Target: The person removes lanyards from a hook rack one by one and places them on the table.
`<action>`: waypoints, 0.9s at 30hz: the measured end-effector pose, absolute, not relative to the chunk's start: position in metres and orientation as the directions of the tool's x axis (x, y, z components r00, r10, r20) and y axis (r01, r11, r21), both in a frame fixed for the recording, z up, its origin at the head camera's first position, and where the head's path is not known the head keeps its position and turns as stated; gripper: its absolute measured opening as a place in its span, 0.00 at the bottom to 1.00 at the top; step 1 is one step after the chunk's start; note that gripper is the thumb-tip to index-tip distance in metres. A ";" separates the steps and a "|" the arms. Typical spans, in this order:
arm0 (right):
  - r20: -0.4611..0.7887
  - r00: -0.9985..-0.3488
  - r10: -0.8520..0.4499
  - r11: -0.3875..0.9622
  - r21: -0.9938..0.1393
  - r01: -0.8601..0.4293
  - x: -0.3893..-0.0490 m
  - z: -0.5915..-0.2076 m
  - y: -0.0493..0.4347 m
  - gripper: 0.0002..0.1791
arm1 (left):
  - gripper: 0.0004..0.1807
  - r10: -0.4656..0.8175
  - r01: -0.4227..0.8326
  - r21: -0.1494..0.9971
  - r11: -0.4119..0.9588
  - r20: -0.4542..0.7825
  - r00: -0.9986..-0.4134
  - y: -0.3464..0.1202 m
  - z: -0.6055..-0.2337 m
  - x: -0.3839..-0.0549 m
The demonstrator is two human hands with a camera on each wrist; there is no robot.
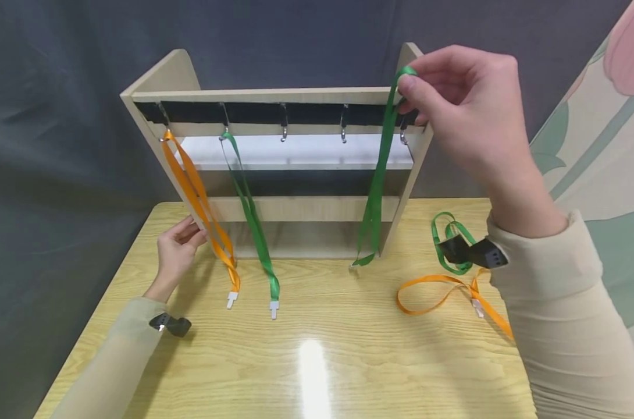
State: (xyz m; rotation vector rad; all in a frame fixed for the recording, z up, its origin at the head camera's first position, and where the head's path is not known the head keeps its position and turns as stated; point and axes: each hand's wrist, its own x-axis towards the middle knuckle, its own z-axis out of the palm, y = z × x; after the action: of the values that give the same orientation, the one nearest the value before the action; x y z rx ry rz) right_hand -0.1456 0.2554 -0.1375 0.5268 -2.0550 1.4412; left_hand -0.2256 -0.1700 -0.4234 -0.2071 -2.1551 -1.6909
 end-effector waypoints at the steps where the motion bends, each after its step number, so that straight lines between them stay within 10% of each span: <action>1: 0.646 -0.763 0.005 0.334 -0.720 -0.608 -0.146 -0.138 0.257 0.11 | 0.23 -0.124 0.354 0.898 0.260 0.395 -0.910 -0.170 -0.425 -0.227; 27: 0.565 -0.813 -0.141 0.587 -0.613 -0.529 -0.108 -0.175 0.276 0.09 | 0.22 -0.113 0.374 0.883 0.284 0.418 -0.902 -0.161 -0.400 -0.207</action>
State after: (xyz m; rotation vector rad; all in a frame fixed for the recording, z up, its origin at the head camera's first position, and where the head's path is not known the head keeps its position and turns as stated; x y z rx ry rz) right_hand -0.1083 0.2759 -0.1754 0.5349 -2.3557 1.1259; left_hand -0.2072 -0.1606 -0.4003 -0.2346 -2.1591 -1.6508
